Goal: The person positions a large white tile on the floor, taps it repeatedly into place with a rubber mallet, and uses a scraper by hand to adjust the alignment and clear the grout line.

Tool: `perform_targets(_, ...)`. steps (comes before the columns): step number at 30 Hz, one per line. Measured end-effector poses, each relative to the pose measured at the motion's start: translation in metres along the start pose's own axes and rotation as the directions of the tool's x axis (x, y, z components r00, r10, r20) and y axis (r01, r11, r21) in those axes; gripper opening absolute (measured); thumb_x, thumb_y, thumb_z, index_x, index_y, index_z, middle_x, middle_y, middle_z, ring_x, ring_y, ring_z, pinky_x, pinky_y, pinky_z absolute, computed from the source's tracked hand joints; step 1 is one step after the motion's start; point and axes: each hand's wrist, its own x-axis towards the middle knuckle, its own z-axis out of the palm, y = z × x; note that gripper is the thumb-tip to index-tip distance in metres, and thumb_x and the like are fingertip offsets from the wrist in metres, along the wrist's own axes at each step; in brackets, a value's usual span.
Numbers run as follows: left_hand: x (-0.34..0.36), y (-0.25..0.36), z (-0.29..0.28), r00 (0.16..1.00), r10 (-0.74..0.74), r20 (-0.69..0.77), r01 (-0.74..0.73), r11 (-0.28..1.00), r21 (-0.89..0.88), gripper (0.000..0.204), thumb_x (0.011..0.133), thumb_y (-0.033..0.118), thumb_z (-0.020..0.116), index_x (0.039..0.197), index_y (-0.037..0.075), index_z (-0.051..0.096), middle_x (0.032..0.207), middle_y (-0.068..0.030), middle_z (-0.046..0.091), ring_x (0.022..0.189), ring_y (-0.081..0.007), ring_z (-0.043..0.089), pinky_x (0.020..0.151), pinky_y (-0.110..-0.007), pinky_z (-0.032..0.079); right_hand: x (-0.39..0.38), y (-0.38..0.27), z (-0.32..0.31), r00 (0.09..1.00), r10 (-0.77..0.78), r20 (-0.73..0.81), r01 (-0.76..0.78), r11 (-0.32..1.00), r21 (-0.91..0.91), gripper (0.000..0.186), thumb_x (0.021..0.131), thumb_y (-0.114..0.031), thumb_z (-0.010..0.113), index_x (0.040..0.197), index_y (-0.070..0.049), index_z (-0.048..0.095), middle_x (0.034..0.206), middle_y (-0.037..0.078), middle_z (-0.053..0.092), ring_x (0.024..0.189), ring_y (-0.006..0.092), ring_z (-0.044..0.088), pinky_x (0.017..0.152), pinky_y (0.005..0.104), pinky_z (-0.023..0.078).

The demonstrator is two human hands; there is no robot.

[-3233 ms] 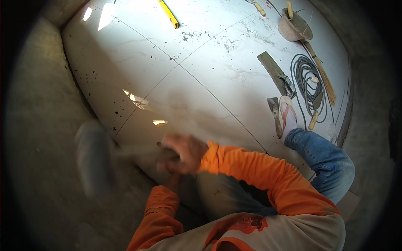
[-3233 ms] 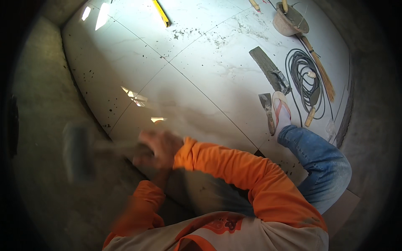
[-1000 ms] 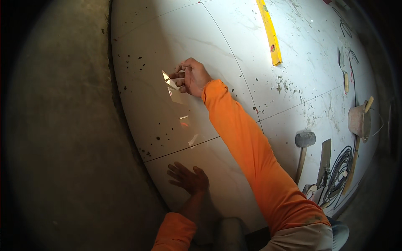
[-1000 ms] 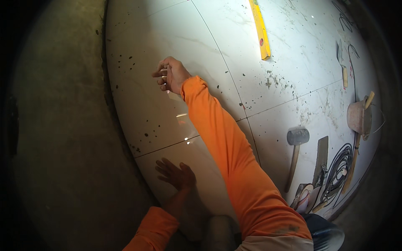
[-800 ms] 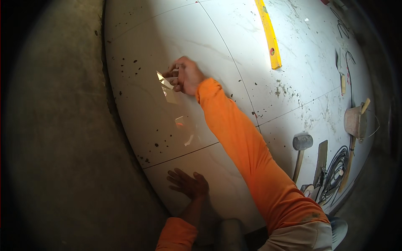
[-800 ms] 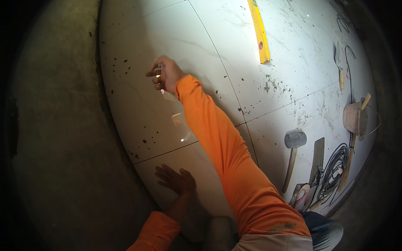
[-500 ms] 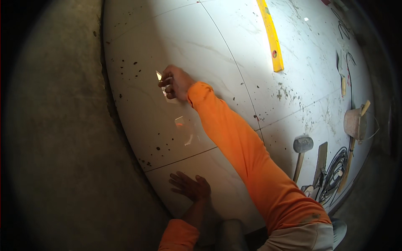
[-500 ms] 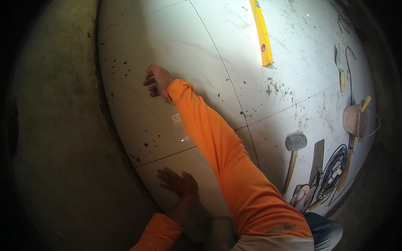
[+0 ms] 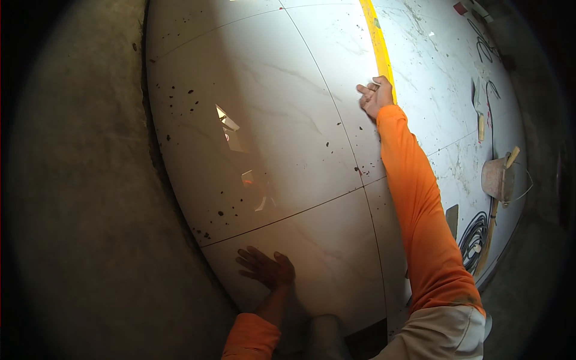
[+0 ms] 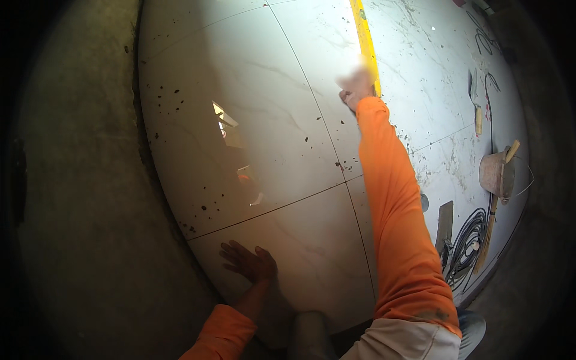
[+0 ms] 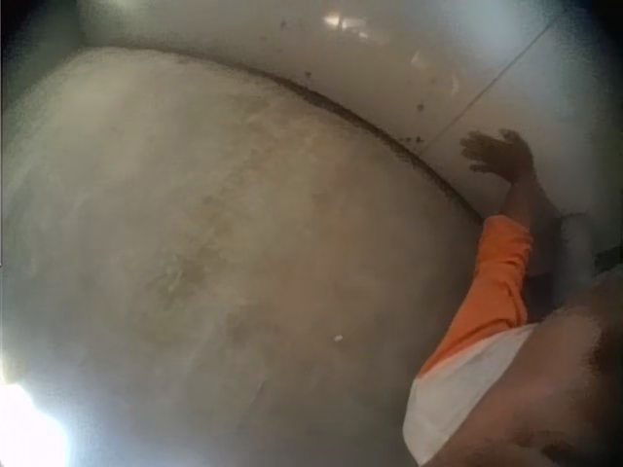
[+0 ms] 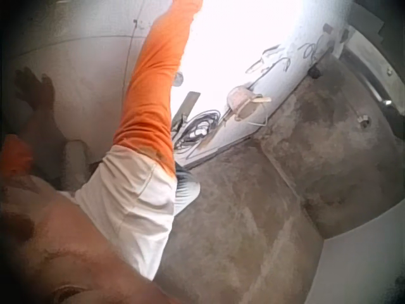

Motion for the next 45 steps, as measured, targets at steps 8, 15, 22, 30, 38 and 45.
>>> perform_targets(8, 0.001, -0.005, -0.003, 0.999, -0.009, -0.036, 0.010, 1.000, 0.020, 0.081, 0.085, 0.034, 0.042, 0.145, -0.004, 0.003, 0.151, -0.0286, 0.002, 0.139, -0.0492, 0.000, 0.106, -0.067, 0.001, -0.037, 0.011, 0.035, 0.997, 0.069, -0.028, -0.064, 0.986, 0.156, 0.027, 0.078, -0.030, 0.053, 0.088, -0.007, 0.044, 0.089, 0.015, 0.055, 0.055, 0.0148, 0.038, 0.052, 0.0283, 0.036)
perform_targets(15, -0.002, 0.002, -0.003, 1.000, -0.024, -0.011, 0.024, 1.000, 0.002, 0.082, 0.084, 0.031, 0.046, 0.145, -0.004, 0.004, 0.152, -0.0275, 0.002, 0.140, -0.0468, -0.001, 0.107, -0.066, 0.001, -0.111, 0.138, 0.104, 0.671, 0.463, 0.579, -0.368, 0.886, -0.282, 0.033, 0.077, -0.036, 0.054, 0.088, -0.006, 0.048, 0.082, 0.012, 0.054, 0.054, 0.0173, 0.039, 0.048, 0.0300, 0.034)
perform_targets(22, -0.002, 0.000, 0.000, 0.999, -0.032, -0.011, 0.032, 0.999, -0.007, 0.082, 0.085, 0.032, 0.047, 0.145, -0.004, 0.006, 0.152, -0.0277, 0.002, 0.140, -0.0466, -0.002, 0.106, -0.066, 0.000, -0.170, 0.156, 0.089, 0.723, 0.384, 0.575, -0.206, 0.914, -0.350, 0.027, 0.085, -0.031, 0.050, 0.094, -0.006, 0.049, 0.096, 0.010, 0.056, 0.061, 0.0145, 0.042, 0.057, 0.0322, 0.042)
perform_targets(30, 0.009, -0.008, -0.014, 0.895, 0.434, 0.106, -0.445, 0.885, 0.137, 0.078, 0.085, 0.040, 0.045, 0.147, 0.004, 0.015, 0.155, -0.0175, 0.003, 0.142, -0.0416, -0.003, 0.108, -0.064, -0.002, -0.263, 0.118, -0.304, 0.524, -0.839, 0.144, 0.197, -0.046, -0.979, 0.037, 0.082, -0.018, 0.064, 0.110, 0.000, 0.050, 0.109, 0.019, 0.052, 0.106, 0.0369, 0.049, 0.091, 0.0444, 0.039)
perform_targets(38, 0.053, 0.041, -0.008, 0.801, 0.598, 0.032, -0.590, 0.778, 0.213, 0.073, 0.089, 0.042, 0.040, 0.147, 0.006, 0.015, 0.156, -0.0106, 0.007, 0.143, -0.0341, 0.001, 0.112, -0.059, 0.000, -0.313, 0.167, -0.456, 0.819, -0.571, -0.048, 0.023, 0.117, -0.993, 0.037, 0.085, -0.027, 0.060, 0.103, 0.001, 0.045, 0.092, 0.025, 0.055, 0.088, 0.0455, 0.055, 0.079, 0.0486, 0.045)
perform_targets(45, 0.016, 0.064, 0.004, 0.753, 0.658, 0.009, -0.648, 0.739, 0.183, 0.071, 0.091, 0.042, 0.036, 0.147, 0.005, 0.016, 0.156, -0.0109, 0.010, 0.143, -0.0329, 0.004, 0.113, -0.055, 0.001, -0.443, 0.148, -0.329, 0.906, -0.420, 0.046, 0.323, 0.618, -0.716, 0.037, 0.095, -0.037, 0.048, 0.098, -0.001, 0.056, 0.069, 0.018, 0.060, 0.069, 0.0324, 0.061, 0.063, 0.0399, 0.046)
